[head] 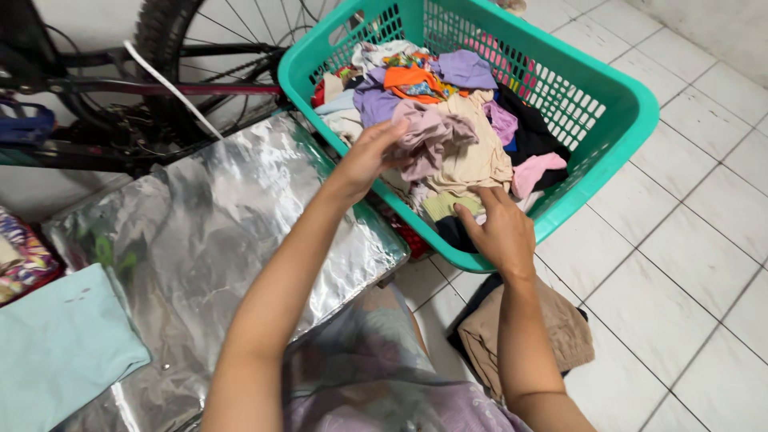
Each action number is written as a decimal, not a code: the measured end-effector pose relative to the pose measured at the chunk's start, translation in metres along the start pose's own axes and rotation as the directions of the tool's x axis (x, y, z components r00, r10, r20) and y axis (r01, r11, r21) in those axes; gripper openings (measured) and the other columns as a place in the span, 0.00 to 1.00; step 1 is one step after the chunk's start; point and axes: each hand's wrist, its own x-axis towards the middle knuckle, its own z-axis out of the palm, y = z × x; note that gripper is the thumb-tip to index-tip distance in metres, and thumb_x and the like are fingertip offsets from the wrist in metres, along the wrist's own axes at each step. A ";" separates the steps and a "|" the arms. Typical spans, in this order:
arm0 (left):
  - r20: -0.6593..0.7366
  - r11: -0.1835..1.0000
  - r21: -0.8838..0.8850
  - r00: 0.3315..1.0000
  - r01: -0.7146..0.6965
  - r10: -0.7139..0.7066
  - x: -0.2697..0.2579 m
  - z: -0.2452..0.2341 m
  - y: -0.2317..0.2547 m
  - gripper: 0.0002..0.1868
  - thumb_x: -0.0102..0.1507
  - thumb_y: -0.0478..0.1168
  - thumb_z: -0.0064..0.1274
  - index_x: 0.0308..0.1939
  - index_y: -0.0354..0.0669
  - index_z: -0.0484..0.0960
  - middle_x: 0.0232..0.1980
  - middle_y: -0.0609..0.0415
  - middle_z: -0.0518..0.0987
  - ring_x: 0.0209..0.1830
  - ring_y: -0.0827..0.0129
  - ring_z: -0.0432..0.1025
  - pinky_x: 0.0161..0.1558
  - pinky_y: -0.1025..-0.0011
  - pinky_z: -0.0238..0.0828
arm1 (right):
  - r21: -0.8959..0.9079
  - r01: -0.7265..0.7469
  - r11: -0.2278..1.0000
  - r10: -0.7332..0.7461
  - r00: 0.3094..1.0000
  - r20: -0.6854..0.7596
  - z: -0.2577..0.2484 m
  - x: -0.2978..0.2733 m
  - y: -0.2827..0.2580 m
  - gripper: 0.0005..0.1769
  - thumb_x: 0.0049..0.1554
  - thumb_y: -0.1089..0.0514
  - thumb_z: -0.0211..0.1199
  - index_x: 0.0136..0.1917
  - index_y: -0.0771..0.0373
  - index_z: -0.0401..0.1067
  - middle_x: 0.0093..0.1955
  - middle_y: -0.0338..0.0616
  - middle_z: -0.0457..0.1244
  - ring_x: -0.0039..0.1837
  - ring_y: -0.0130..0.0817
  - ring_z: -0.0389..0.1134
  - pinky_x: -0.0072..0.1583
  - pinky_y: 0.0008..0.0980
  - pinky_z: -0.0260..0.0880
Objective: The person folds various garments one by one on a foil-covered surface, including checkered shorts, a pink skirt, a beige top, purple pants, an orange floral top, and a blue shirt. Each item is smoothed, folded, and stacked on the left side of the workspace.
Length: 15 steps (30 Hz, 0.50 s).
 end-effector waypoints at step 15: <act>-0.619 0.822 -0.017 0.652 -0.570 0.439 -0.316 -0.086 0.137 0.12 0.68 0.40 0.44 0.43 0.38 0.81 0.46 0.54 0.82 0.47 0.71 0.76 0.54 0.70 0.73 | 0.572 -0.761 -0.306 -0.729 0.574 0.373 0.170 -0.007 -0.115 0.06 0.69 0.63 0.55 0.58 0.66 0.68 0.54 0.46 0.66 0.55 0.34 0.69 0.61 0.35 0.71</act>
